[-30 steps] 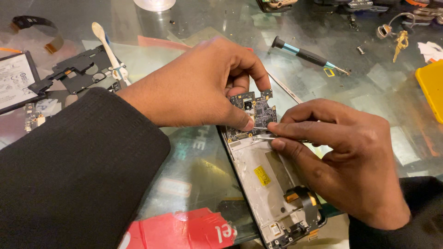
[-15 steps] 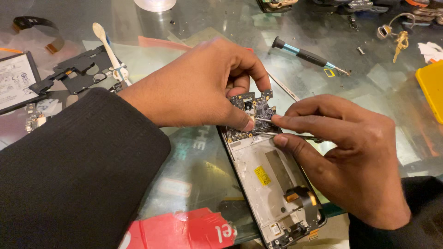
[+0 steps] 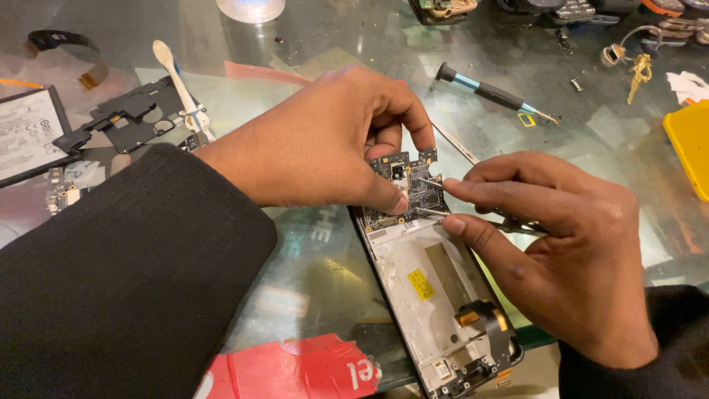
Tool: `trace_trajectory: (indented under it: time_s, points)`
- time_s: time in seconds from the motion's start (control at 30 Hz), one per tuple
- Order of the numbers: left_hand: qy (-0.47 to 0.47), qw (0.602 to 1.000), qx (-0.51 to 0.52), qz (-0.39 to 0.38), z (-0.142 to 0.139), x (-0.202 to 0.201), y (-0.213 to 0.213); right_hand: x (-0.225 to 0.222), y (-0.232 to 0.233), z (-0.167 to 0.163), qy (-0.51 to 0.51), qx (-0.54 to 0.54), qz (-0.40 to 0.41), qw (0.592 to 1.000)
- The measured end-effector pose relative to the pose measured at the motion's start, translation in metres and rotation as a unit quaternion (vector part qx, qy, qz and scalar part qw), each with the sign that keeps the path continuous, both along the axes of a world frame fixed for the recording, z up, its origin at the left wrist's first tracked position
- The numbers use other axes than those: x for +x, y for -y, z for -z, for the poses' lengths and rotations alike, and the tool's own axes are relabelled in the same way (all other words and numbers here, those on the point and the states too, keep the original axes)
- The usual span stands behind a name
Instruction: The person works on a disassembled smartphone lying on a glass workbench, holding the exposed motherboard with one hand while using tweezers with the other to pry and lift small components and connectors off the board. They reposition the board repeatedly and continue extracting parts with the tweezers throughout the episode.
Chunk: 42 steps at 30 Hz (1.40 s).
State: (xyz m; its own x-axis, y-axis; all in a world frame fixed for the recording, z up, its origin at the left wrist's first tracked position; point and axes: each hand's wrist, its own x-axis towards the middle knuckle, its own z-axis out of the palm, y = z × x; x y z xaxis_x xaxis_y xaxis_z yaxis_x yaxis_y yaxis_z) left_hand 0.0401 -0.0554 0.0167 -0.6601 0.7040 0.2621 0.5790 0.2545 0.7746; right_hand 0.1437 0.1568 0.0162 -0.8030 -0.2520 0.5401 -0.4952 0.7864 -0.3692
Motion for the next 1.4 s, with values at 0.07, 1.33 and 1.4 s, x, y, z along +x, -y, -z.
trace_trajectory:
  time_s: [0.07, 1.33, 1.4]
  points:
    - [0.006, 1.0, -0.003, 0.001, 0.0, 0.0, -0.001, 0.001, -0.003, -0.002, -0.001, -0.001, -0.005, 1.0]
    - [0.001, 1.0, -0.01, -0.004, -0.03, 0.006, -0.001, 0.005, -0.008, -0.032, 0.013, 0.03, -0.014, 0.999]
    - [-0.003, 1.0, -0.01, -0.001, -0.031, 0.006, -0.004, 0.004, -0.011, -0.031, 0.002, 0.04, -0.01, 0.999]
